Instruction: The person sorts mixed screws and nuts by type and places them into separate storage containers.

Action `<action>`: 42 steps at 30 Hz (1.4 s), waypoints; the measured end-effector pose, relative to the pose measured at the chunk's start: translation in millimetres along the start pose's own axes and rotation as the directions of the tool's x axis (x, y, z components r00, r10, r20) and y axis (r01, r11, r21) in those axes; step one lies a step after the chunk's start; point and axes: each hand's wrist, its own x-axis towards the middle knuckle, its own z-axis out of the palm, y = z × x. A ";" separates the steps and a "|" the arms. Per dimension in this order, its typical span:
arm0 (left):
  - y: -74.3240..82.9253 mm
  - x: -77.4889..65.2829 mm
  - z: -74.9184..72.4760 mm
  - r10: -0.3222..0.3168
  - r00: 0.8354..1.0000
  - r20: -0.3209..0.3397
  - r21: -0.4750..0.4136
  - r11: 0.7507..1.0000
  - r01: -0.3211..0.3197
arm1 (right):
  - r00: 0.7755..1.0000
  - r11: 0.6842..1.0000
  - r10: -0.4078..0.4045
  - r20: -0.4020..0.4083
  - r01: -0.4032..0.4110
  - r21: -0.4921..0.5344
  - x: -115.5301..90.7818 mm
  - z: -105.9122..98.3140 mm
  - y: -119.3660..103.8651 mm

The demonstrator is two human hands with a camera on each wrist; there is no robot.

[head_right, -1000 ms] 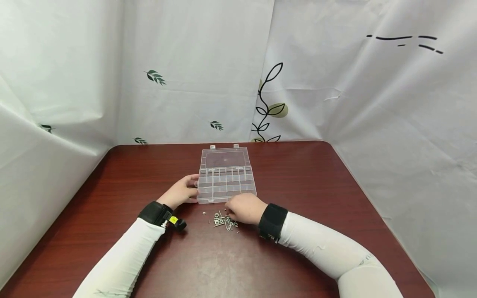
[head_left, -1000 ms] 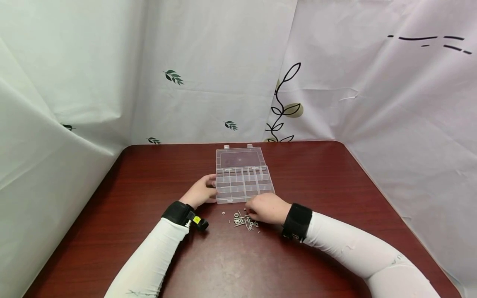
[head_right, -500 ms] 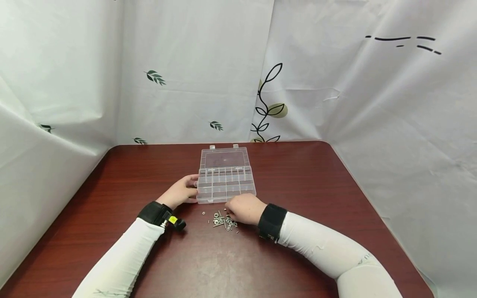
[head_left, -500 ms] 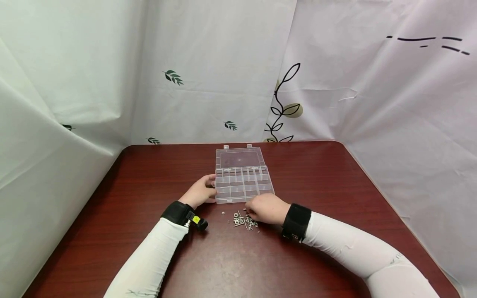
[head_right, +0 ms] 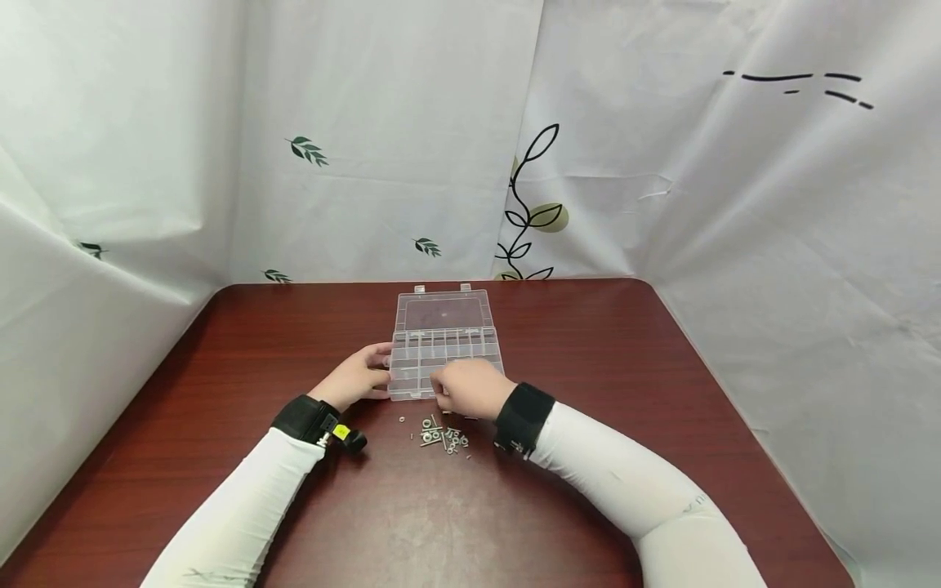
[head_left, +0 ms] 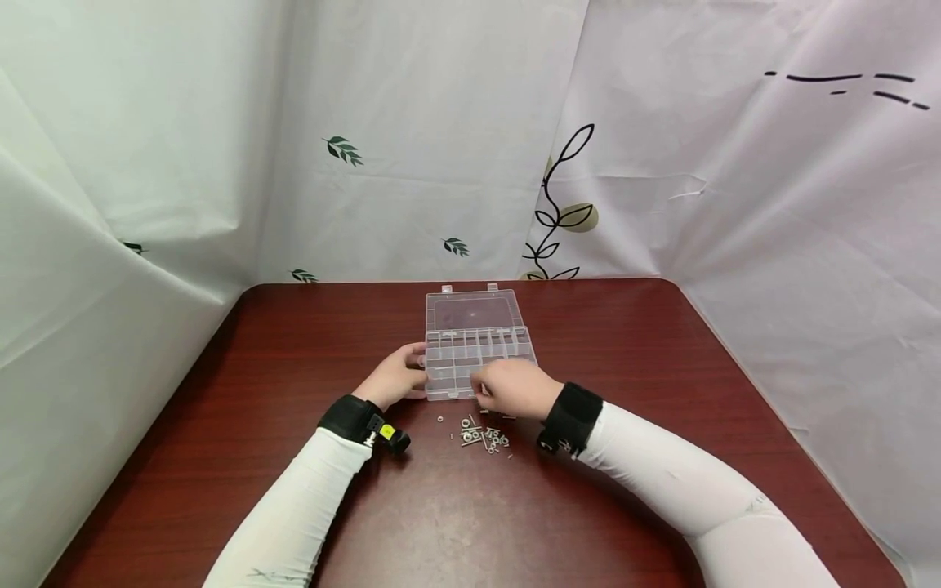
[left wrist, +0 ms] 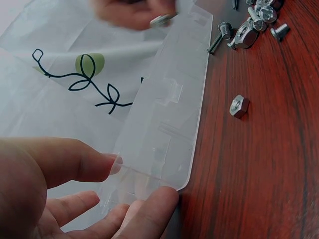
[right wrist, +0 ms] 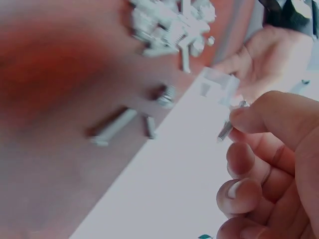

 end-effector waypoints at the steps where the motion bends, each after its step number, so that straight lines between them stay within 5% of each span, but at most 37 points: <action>1: 0.0 0.2 -0.1 0.002 1.000 0.001 -0.002 1.000 -0.002 | 1.000 1.000 0.014 0.000 -0.014 0.008 4.8 -1.4 0.1; 18: 0.8 -1.3 2.6 0.001 1.000 0.001 0.009 1.000 -0.001 | 0.978 0.975 0.206 0.047 -0.209 0.077 77.8 -5.8 3.2; 42: -0.6 -0.4 3.8 0.030 0.999 -0.026 0.020 0.999 -0.029 | 0.970 0.970 0.225 0.092 -0.231 0.073 92.1 10.3 10.2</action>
